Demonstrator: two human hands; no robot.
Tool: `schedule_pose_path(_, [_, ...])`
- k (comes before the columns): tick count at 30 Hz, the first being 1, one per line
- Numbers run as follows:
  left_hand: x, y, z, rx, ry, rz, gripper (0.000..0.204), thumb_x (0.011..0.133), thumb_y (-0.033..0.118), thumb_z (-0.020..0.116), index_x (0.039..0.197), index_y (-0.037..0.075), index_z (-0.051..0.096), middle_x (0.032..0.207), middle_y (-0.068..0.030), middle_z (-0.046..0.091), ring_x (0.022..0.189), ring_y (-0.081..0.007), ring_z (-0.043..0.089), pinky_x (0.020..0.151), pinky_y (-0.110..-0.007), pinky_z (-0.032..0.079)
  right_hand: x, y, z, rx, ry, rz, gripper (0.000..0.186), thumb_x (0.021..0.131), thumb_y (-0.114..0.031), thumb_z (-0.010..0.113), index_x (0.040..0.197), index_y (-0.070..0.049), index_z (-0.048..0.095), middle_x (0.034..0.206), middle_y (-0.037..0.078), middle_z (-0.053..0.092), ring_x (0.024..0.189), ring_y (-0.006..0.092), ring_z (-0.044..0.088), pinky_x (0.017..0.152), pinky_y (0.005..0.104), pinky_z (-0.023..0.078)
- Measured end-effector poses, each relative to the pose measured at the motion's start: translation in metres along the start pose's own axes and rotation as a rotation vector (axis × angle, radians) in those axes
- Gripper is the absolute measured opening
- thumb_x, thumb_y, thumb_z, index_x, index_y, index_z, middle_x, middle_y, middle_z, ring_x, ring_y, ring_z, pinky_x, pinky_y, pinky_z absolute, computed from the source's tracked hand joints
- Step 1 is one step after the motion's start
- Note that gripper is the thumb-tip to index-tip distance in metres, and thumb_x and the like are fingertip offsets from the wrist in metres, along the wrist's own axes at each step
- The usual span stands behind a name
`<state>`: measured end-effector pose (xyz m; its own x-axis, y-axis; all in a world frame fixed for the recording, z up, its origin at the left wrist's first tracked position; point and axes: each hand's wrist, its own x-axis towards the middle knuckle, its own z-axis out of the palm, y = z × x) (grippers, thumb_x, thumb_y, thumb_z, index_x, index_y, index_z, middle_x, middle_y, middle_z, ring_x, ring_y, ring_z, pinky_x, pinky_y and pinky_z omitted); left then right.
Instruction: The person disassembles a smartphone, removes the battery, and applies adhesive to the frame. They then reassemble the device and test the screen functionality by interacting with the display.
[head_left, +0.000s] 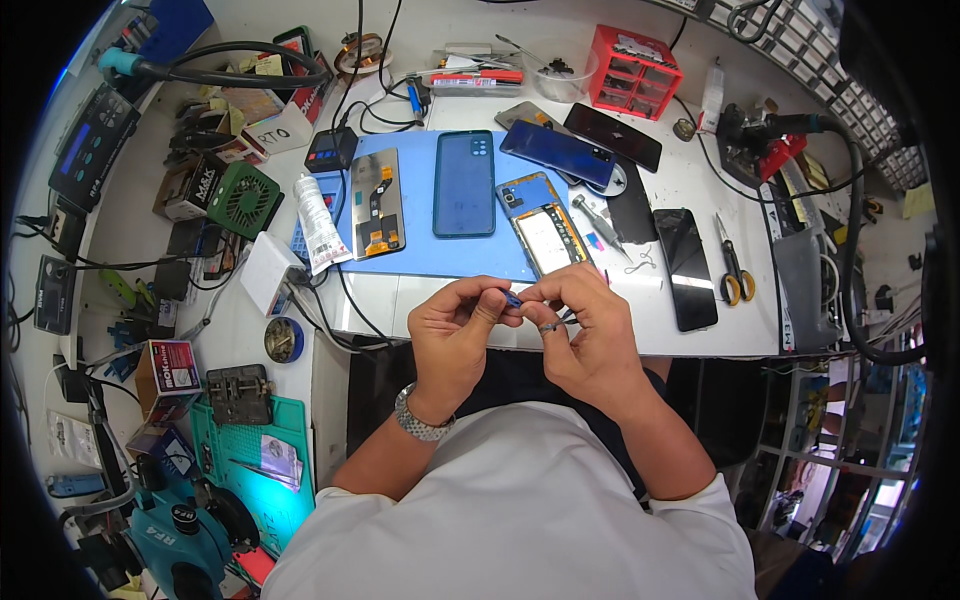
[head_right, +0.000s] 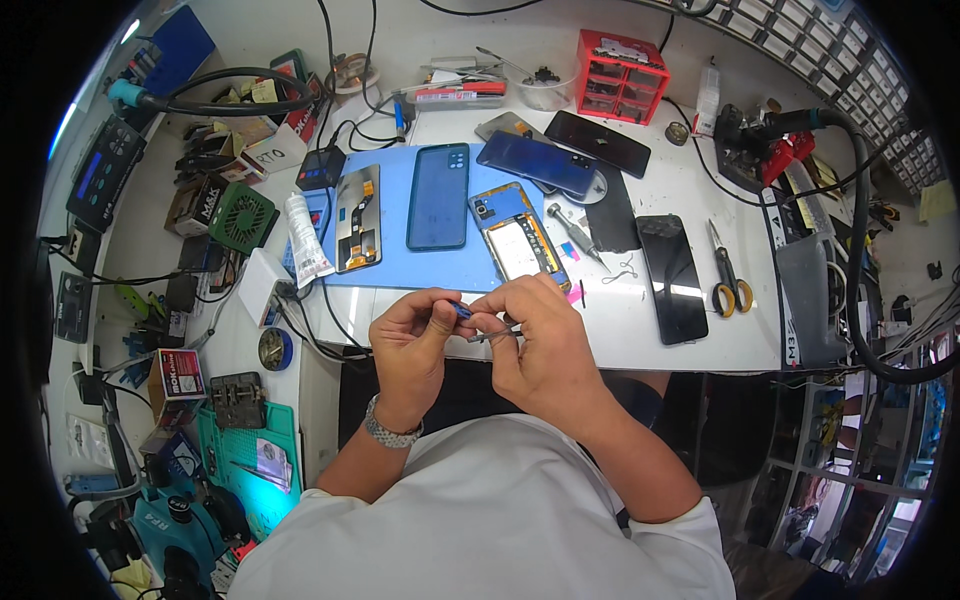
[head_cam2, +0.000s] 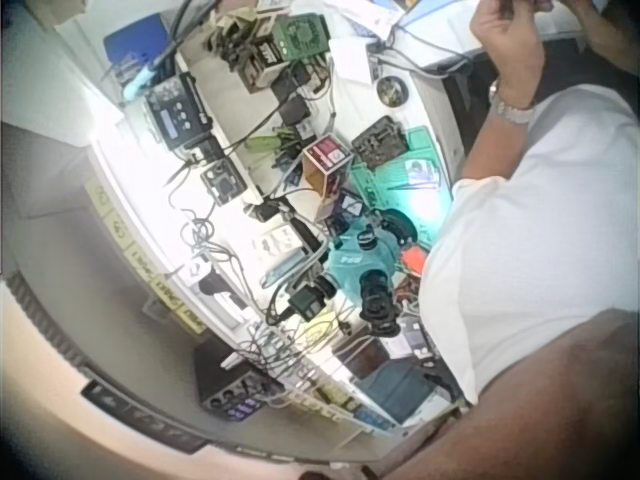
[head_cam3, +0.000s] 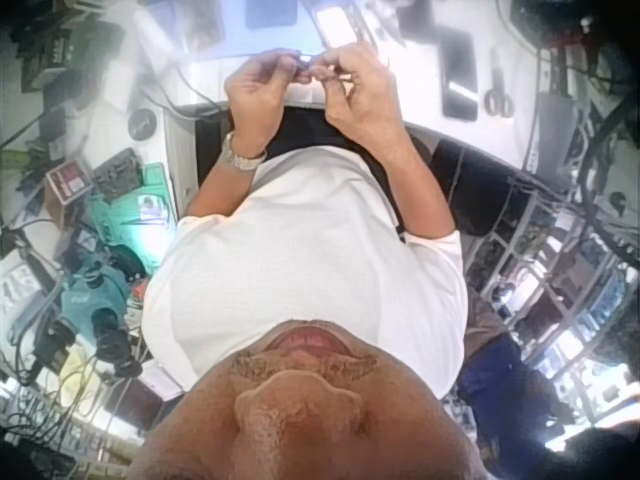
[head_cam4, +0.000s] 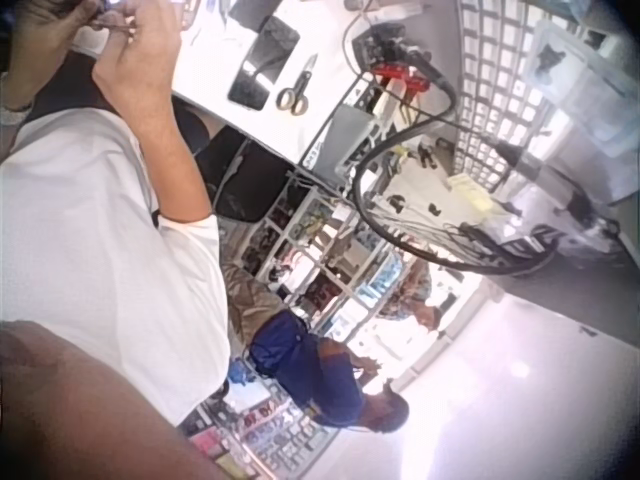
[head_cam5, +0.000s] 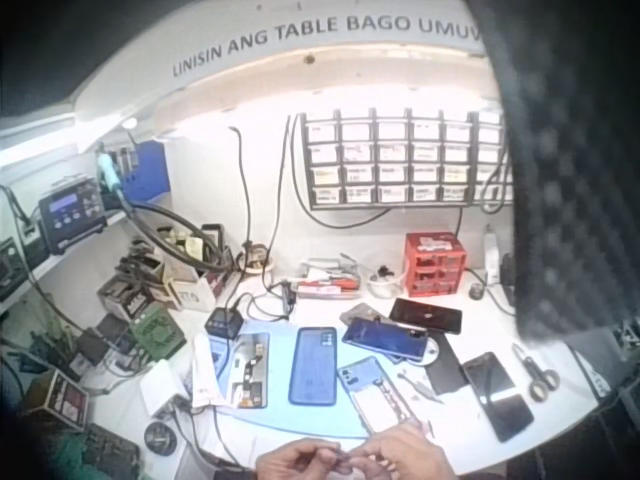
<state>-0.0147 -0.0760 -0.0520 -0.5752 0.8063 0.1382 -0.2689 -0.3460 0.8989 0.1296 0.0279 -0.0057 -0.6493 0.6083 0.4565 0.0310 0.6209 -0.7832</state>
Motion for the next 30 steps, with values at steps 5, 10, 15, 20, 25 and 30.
schedule_pose_path(5, [-0.0007, 0.0034, 0.0022, 0.101, -0.012, 0.044, 0.018, 0.105, 0.008, 0.074, 0.114, -0.007, 0.075, 0.099, -0.0108, 0.079, 0.085, -0.0151, 0.077, 0.080, -0.027, 0.063, 0.0006, -0.0087, -0.0006, 0.045, -0.013, 0.097, 0.009, 0.087, 0.004, 0.070, 0.095, -0.001, 0.071, 0.092, 0.011, 0.071, 0.089, 0.0319, 0.064, 0.081, 0.0399, 0.050])
schedule_pose_path(10, [-0.0016, -0.0014, -0.0005, 0.128, -0.049, 0.084, 0.013, 0.104, 0.007, 0.074, 0.112, -0.004, 0.076, 0.100, -0.0093, 0.078, 0.087, -0.0145, 0.077, 0.080, -0.026, 0.063, 0.0013, -0.0064, -0.0020, 0.093, -0.015, 0.093, 0.004, 0.088, 0.002, 0.071, 0.092, -0.001, 0.071, 0.088, 0.011, 0.071, 0.086, 0.0297, 0.064, 0.080, 0.0389, 0.049])
schedule_pose_path(15, [-0.0023, -0.0022, 0.0001, 0.160, -0.039, 0.115, 0.012, 0.103, 0.005, 0.075, 0.110, -0.004, 0.076, 0.100, -0.0090, 0.078, 0.087, -0.0139, 0.077, 0.079, -0.026, 0.063, 0.0016, -0.0048, -0.0004, 0.101, -0.005, 0.074, 0.003, 0.090, 0.002, 0.071, 0.091, -0.001, 0.071, 0.087, 0.011, 0.071, 0.085, 0.0288, 0.064, 0.080, 0.0388, 0.049])
schedule_pose_path(20, [-0.0040, -0.0009, 0.0011, 0.193, -0.030, 0.127, 0.011, 0.102, 0.003, 0.075, 0.110, -0.005, 0.076, 0.101, -0.0087, 0.077, 0.087, -0.0137, 0.077, 0.078, -0.026, 0.063, 0.0002, -0.0034, 0.0026, 0.067, 0.028, 0.041, 0.003, 0.089, 0.002, 0.072, 0.090, -0.001, 0.070, 0.088, 0.011, 0.071, 0.085, 0.0306, 0.063, 0.080, 0.0399, 0.049])
schedule_pose_path(25, [-0.0060, -0.0011, 0.0030, 0.233, -0.008, 0.168, 0.009, 0.101, -0.001, 0.075, 0.109, -0.004, 0.077, 0.101, -0.0099, 0.076, 0.087, -0.0136, 0.076, 0.079, -0.026, 0.063, -0.0010, -0.0044, 0.0050, -0.015, 0.066, -0.025, 0.005, 0.089, 0.001, 0.074, 0.092, -0.002, 0.071, 0.092, 0.010, 0.071, 0.088, 0.0312, 0.064, 0.080, 0.0403, 0.049])
schedule_pose_path(30, [-0.0065, 0.0028, 0.0042, 0.308, -0.034, 0.253, 0.009, 0.100, -0.004, 0.074, 0.109, -0.004, 0.077, 0.101, -0.0111, 0.076, 0.088, -0.0147, 0.076, 0.079, -0.027, 0.063, -0.0032, -0.0051, 0.0045, 0.027, 0.065, 0.032, 0.006, 0.089, -0.001, 0.077, 0.094, -0.002, 0.073, 0.092, 0.010, 0.072, 0.090, 0.0285, 0.066, 0.082, 0.0383, 0.051])
